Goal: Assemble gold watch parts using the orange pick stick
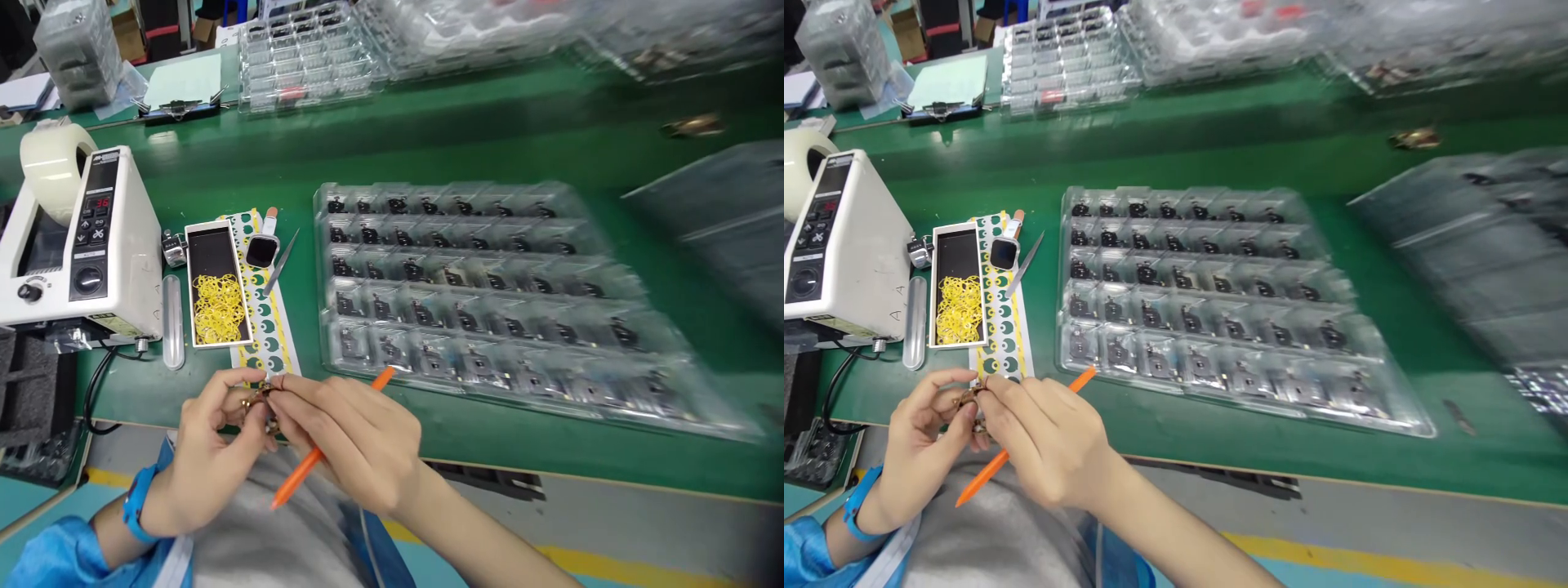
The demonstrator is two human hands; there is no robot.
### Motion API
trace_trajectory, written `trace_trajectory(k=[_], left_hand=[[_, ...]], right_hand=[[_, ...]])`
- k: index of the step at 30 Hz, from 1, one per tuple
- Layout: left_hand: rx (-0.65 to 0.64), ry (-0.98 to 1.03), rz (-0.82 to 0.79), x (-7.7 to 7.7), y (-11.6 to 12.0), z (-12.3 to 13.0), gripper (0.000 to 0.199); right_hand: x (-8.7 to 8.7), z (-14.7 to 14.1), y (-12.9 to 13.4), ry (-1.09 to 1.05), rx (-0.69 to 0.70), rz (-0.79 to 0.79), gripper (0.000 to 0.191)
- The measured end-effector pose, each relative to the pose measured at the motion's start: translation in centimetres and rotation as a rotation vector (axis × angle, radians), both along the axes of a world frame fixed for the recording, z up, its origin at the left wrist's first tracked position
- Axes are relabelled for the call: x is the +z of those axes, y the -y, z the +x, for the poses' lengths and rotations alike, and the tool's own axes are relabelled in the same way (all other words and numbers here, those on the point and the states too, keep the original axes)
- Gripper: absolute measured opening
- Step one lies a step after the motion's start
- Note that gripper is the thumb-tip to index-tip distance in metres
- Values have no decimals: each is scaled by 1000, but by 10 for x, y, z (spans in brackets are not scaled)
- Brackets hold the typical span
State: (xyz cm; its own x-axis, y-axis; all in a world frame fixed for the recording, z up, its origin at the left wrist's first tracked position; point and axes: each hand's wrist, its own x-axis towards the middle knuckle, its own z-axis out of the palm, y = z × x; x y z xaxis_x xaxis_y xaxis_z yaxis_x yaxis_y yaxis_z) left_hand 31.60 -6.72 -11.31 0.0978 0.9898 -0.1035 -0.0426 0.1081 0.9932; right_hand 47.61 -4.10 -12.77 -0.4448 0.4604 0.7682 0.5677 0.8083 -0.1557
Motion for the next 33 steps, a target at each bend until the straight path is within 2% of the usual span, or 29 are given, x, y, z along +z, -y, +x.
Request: trace_trajectory(k=[3, 9, 13, 19, 25, 30, 33], left_hand=[[-19, -42, 26, 0, 2, -1, 14], [-4, -132, 78, -4, 7, 0, 16], [26, -102, 45, -4, 9, 3, 14], [49, -97, -7, -4, 8, 3, 14], [65, -34, -51, -4, 2, 4, 7], [171, 103, -111, -9, -8, 11, 18], [197, 248, -183, -13, -12, 11, 22]], right_hand=[[2, 2, -1, 17, 34, -13, 16], [-3, -5, 6, -34, -70, -17, 13], [-8, -9, 7, -83, -91, 16, 9], [-9, -7, 5, -104, -63, -35, 8], [-12, -9, 7, -145, -95, -93, 6], [-16, -20, 13, -251, -166, -101, 14], [-18, -19, 21, -310, -164, -167, 13]])
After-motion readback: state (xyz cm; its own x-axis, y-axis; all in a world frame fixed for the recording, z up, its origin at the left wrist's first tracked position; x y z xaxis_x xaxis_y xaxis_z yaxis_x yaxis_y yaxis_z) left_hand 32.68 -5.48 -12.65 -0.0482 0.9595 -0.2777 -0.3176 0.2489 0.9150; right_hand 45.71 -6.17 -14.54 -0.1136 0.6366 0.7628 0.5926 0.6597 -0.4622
